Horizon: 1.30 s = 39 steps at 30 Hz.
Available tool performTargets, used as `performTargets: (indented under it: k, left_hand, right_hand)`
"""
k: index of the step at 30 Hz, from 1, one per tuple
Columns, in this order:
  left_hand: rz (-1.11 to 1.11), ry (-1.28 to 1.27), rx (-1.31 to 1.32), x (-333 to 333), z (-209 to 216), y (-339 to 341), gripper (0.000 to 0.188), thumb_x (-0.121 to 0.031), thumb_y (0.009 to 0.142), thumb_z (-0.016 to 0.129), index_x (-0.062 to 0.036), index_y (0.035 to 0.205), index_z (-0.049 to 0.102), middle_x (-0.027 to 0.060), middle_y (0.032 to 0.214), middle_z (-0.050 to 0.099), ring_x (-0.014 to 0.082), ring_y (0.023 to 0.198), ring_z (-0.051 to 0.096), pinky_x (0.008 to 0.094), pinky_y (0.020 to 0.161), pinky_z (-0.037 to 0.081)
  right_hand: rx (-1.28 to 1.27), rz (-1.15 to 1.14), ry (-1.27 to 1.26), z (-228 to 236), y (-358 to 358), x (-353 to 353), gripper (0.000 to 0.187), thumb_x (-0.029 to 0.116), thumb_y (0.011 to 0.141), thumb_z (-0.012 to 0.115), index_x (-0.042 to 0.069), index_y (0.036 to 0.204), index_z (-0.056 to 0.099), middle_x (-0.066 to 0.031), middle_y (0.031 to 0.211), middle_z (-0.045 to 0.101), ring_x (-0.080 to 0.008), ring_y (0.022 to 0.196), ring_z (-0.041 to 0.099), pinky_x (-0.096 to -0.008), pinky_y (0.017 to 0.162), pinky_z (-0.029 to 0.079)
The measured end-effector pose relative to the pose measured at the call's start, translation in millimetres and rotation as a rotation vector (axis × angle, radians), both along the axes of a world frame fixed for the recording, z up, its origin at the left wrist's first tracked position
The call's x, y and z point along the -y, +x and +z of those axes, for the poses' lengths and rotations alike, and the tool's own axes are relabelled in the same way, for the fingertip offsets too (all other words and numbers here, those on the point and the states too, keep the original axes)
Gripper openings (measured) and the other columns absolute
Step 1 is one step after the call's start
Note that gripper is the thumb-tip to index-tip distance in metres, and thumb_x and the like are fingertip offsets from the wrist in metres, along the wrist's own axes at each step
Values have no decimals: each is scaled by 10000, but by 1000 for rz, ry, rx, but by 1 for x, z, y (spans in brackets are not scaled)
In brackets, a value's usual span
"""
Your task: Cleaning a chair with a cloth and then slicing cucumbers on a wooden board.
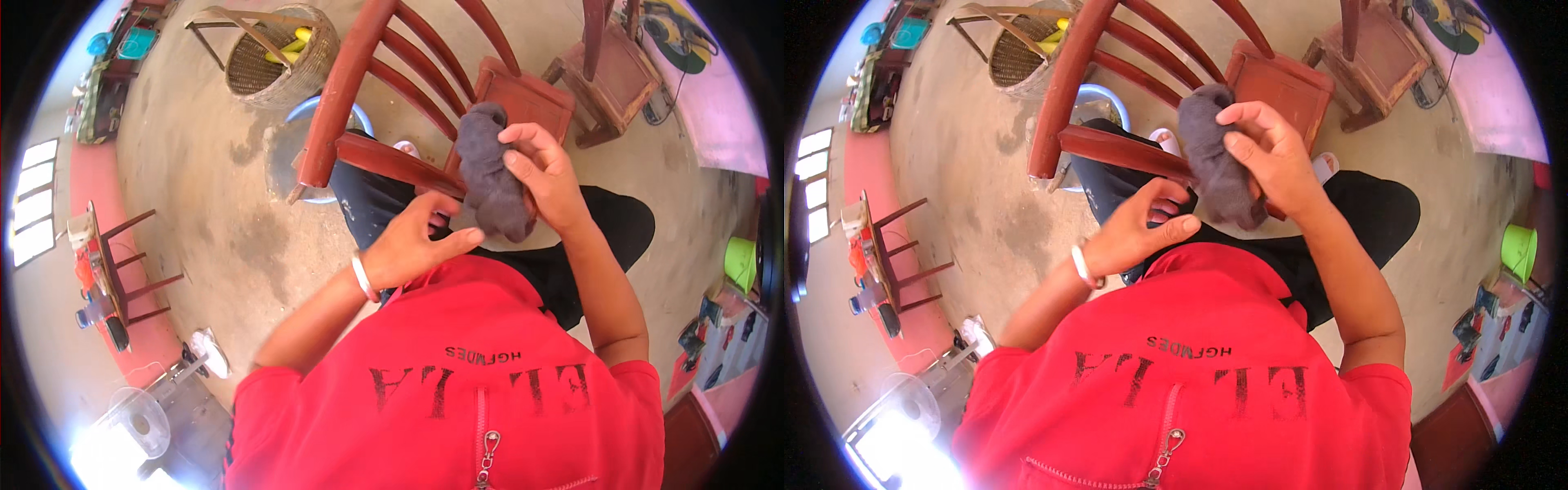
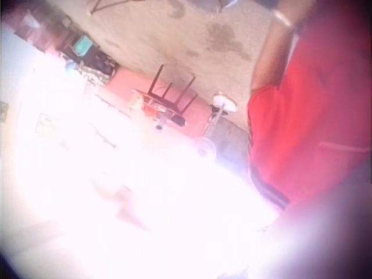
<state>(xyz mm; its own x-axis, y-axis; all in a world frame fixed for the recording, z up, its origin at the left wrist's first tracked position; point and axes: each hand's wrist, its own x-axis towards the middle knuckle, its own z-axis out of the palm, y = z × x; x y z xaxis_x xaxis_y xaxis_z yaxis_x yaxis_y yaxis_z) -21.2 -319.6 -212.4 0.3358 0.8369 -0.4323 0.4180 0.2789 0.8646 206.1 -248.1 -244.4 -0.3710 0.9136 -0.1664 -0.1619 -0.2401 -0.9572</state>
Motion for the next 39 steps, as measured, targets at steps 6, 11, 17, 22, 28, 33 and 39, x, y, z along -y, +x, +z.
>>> performTargets:
  k: [6, 11, 17, 22, 28, 33, 39]
  left_hand:
    - [472, -443, 1160, 42, -70, -10, 514, -483, 987, 467, -73, 1296, 493, 101, 1197, 582, 225, 1144, 549, 371, 1007, 441]
    - [1107, -258, 1209, 62, -42, -44, 572, -478, 991, 423, -85, 1407, 422, 109, 1354, 524, 304, 1217, 518, 480, 1089, 375]
    - [879, -78, 1393, -11, -85, -3, 599, -547, 985, 365, -51, 1284, 516, 134, 1184, 608, 303, 1090, 572, 495, 999, 414]
    - [1138, -523, 1016, -20, -155, 73, 610, -594, 978, 353, -75, 1212, 569, 56, 1077, 641, 213, 960, 620, 365, 807, 511]
    - [1242, -632, 923, -21, -195, 79, 553, -557, 985, 372, -93, 1147, 625, 66, 1104, 662, 231, 987, 635, 365, 867, 502]
    - [1074, -536, 968, -34, -103, 18, 433, -413, 1016, 401, -86, 1235, 583, 62, 1168, 652, 225, 1066, 623, 379, 934, 487]
    - [649, -146, 1206, -53, 2, -97, 506, -406, 1033, 379, -15, 1330, 503, 124, 1258, 604, 247, 1149, 589, 376, 1028, 430]
  right_hand:
    - [389, 683, -9, 44, -63, 13, 186, 135, 934, 595, 40, 1087, 640, -42, 864, 654, -141, 740, 636, -275, 567, 514]
    - [657, 185, 959, 102, -88, -71, 126, 103, 915, 597, -14, 908, 643, -74, 792, 663, -121, 726, 622, -283, 674, 494]
    - [657, 214, 1273, 86, -162, -155, 182, 198, 849, 593, 30, 829, 660, -189, 856, 670, -357, 850, 646, -448, 724, 483]
    - [659, 156, 1220, 72, -169, -152, 224, 239, 856, 575, 56, 733, 616, -197, 652, 599, -381, 665, 624, -468, 606, 476]
    - [860, 402, 1104, 75, -182, -152, 307, 279, 968, 478, 60, 918, 687, -37, 742, 681, -176, 667, 639, -325, 634, 486]
    - [734, 231, 1054, 68, -169, -148, 321, 274, 990, 436, 65, 981, 680, -40, 743, 686, -189, 667, 642, -317, 672, 498]
    - [18, -215, 849, 26, -146, -110, 262, 17, 969, 474, -25, 1224, 515, -132, 1146, 633, -182, 1047, 604, -296, 930, 455]
